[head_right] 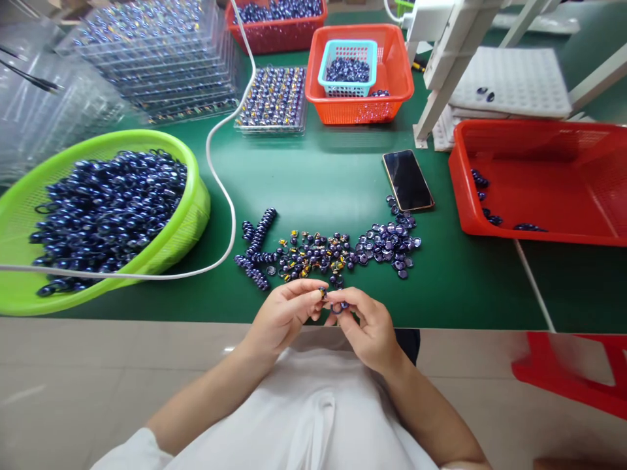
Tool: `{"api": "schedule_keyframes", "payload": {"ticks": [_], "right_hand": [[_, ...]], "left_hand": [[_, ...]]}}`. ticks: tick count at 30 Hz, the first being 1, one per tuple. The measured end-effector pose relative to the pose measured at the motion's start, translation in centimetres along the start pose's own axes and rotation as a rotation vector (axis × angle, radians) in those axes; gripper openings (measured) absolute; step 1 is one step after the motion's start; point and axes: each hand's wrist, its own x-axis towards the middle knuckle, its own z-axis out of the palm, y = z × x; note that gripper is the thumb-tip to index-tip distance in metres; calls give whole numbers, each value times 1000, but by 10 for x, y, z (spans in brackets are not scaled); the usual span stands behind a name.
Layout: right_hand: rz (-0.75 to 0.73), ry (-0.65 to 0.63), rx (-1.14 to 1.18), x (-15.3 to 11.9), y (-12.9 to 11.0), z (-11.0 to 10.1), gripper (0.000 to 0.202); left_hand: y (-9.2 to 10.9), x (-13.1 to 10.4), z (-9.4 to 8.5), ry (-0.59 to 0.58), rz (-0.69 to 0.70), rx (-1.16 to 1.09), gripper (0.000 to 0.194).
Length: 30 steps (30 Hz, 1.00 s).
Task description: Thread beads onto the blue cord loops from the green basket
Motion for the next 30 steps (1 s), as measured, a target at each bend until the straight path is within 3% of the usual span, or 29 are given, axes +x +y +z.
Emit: {"api": "schedule_keyframes", "payload": {"ticks": [3, 6, 12, 17, 25, 30], "right_hand": [[181, -16, 236, -1, -2, 5, 19], [242, -26, 324, 1, 0, 5, 21], [290, 176, 195, 8, -2, 10, 22], [311, 209, 95, 12, -7, 11, 22], [156, 180, 1, 6, -7, 12, 9], [-1, 184, -36, 3, -4, 12, 12]], "left_hand": [[-4, -2, 0, 25, 120, 111, 23], [-4, -4, 1, 64, 196, 189, 22], [-4, -10, 5, 92, 247, 290, 19], [-5, -12, 4, 92, 276, 317, 19], [-5, -13, 3, 104, 332, 380, 18], [-4, -12, 4, 113, 321, 405, 16]]}}
